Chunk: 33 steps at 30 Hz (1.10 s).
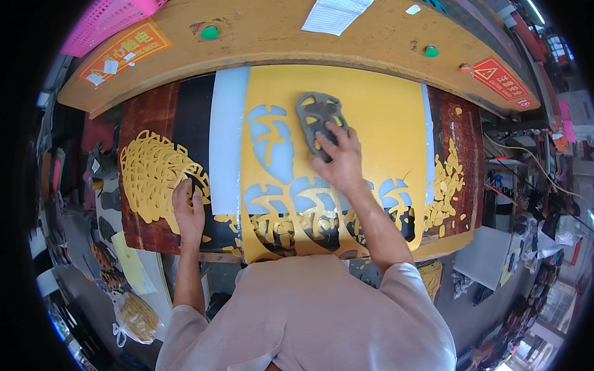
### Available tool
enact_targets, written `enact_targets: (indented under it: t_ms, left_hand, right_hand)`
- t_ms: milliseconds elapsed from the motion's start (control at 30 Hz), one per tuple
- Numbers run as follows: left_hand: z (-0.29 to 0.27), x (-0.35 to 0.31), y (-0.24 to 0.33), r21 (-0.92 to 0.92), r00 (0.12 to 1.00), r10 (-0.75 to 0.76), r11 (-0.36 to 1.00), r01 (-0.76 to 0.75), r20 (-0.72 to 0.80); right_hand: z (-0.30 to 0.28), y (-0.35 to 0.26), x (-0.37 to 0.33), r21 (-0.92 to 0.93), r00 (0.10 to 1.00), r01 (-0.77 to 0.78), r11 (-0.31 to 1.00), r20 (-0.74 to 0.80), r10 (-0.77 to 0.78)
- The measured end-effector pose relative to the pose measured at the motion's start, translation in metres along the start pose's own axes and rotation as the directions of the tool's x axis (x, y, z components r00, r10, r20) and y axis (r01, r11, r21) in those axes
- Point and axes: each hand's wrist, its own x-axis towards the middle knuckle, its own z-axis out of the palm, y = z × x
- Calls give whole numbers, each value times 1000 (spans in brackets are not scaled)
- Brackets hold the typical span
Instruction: The person repeatedly uses a handheld scraper to lift and remove yellow cutout pieces from a larger sheet on a workbench. The removed pieces are placed into a pile on the left side of the table. The person continues this process across the sheet, clearing the cutouts and leaving behind the negative space.
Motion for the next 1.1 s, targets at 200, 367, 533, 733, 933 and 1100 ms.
enact_targets:
  t_ms: [200,367,533,733,933,1100]
  left_hand:
    - [4,-2,60,-66,998,27,998,-23,50]
    - [27,-54,94,-313,950,123,949,-27,288]
    - [39,-125,157,-430,842,204,902,36,499]
    - [18,-102,249,-292,861,289,940,-174,417]
    - [154,-144,349,-26,894,430,902,-430,127]
    - [190,-34,304,101,909,416,903,-417,26]
  right_hand:
    - [5,3,-3,-66,994,-40,997,100,46]
    - [-38,68,-11,463,862,-458,759,22,507]
    - [-137,66,-104,554,711,-581,597,-11,703]
    - [-235,49,-146,804,661,-442,399,-8,750]
    - [-364,142,-114,686,540,-427,588,-328,775]
    - [-305,127,-3,528,802,-175,831,-413,432]
